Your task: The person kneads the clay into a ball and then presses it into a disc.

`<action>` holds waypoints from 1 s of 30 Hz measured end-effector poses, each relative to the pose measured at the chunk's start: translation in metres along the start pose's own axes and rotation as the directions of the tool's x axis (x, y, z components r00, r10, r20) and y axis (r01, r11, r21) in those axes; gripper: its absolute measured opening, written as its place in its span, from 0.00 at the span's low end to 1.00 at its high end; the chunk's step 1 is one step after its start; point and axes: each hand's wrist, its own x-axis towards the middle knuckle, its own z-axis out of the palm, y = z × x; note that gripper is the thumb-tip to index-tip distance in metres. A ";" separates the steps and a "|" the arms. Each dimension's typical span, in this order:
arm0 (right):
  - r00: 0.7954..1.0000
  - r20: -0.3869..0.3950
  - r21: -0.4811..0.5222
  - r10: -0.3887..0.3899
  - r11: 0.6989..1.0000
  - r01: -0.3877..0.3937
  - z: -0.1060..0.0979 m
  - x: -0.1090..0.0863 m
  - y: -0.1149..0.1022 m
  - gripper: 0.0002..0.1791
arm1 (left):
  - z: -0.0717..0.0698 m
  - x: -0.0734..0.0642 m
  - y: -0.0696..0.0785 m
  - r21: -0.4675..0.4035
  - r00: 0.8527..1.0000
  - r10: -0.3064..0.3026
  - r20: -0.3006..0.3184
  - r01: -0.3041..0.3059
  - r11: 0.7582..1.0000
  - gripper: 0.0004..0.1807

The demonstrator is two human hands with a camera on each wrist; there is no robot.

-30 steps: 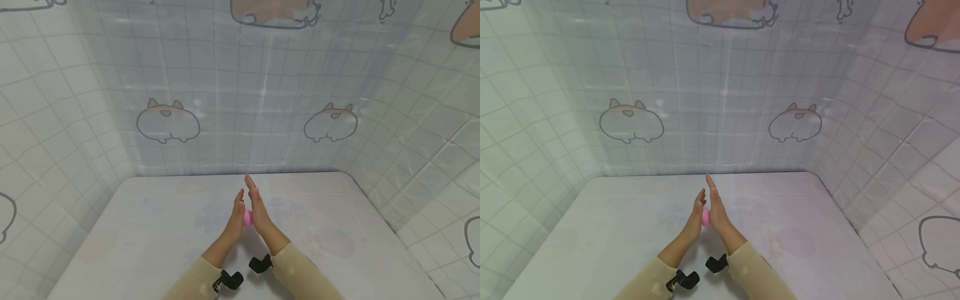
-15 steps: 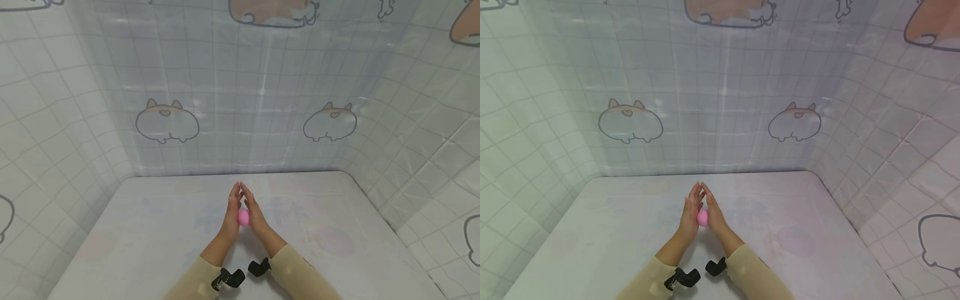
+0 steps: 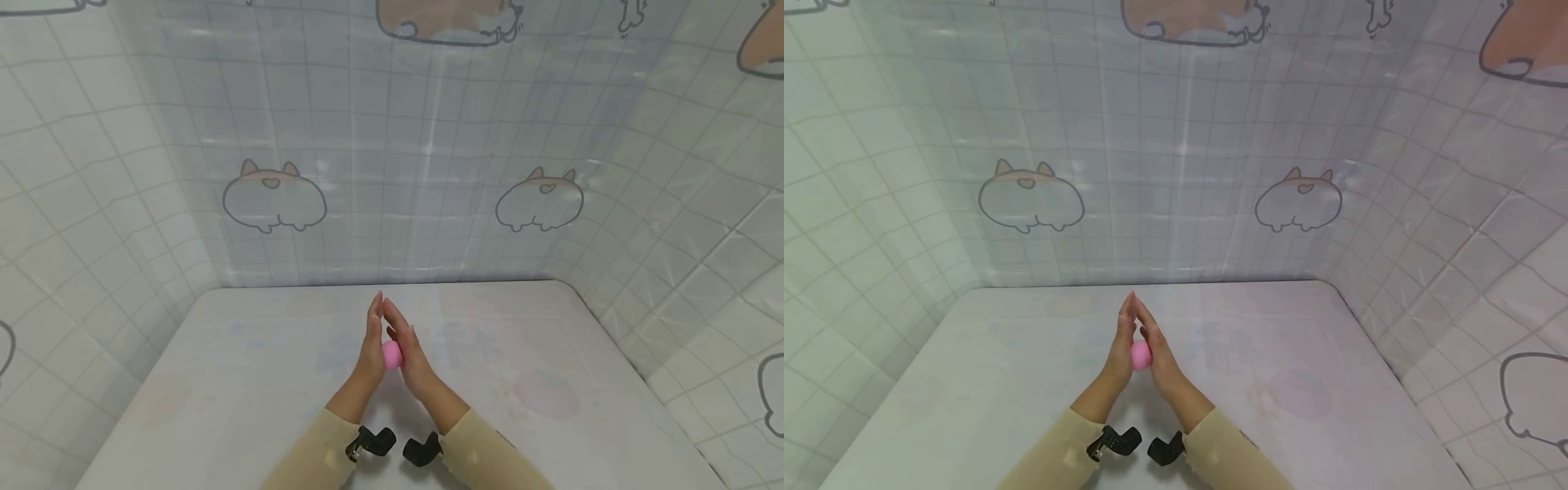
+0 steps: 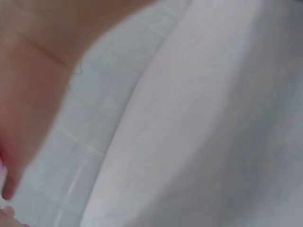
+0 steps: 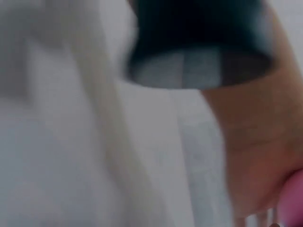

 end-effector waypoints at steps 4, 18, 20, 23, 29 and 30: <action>0.999 -0.031 -0.041 -0.012 0.999 0.011 -0.003 0.003 -0.008 0.38 | 0.001 -0.004 -0.004 0.012 0.996 -0.061 0.064 0.061 0.998 0.36; 0.965 -0.184 -0.140 0.184 0.967 -0.211 -0.025 0.010 0.003 0.33 | 0.010 -0.014 0.002 -0.122 0.956 -0.029 0.293 0.068 0.990 0.42; 0.964 -0.176 -0.119 0.202 0.967 -0.224 -0.025 0.010 0.007 0.32 | 0.011 -0.015 0.003 -0.140 0.957 -0.006 0.290 0.048 0.989 0.44; 0.961 -0.163 -0.080 0.223 0.968 -0.238 -0.022 0.009 0.012 0.31 | 0.012 -0.015 0.004 -0.105 0.971 -0.001 0.240 0.027 0.994 0.43; 0.968 -0.140 -0.066 0.209 0.973 -0.220 -0.012 0.002 0.013 0.31 | 0.014 -0.015 0.004 0.001 0.990 0.005 0.141 -0.005 1.000 0.38; 0.971 -0.131 -0.069 0.200 0.975 -0.210 -0.010 0.001 0.012 0.31 | 0.014 -0.015 0.004 0.015 0.992 0.006 0.127 -0.008 1.000 0.38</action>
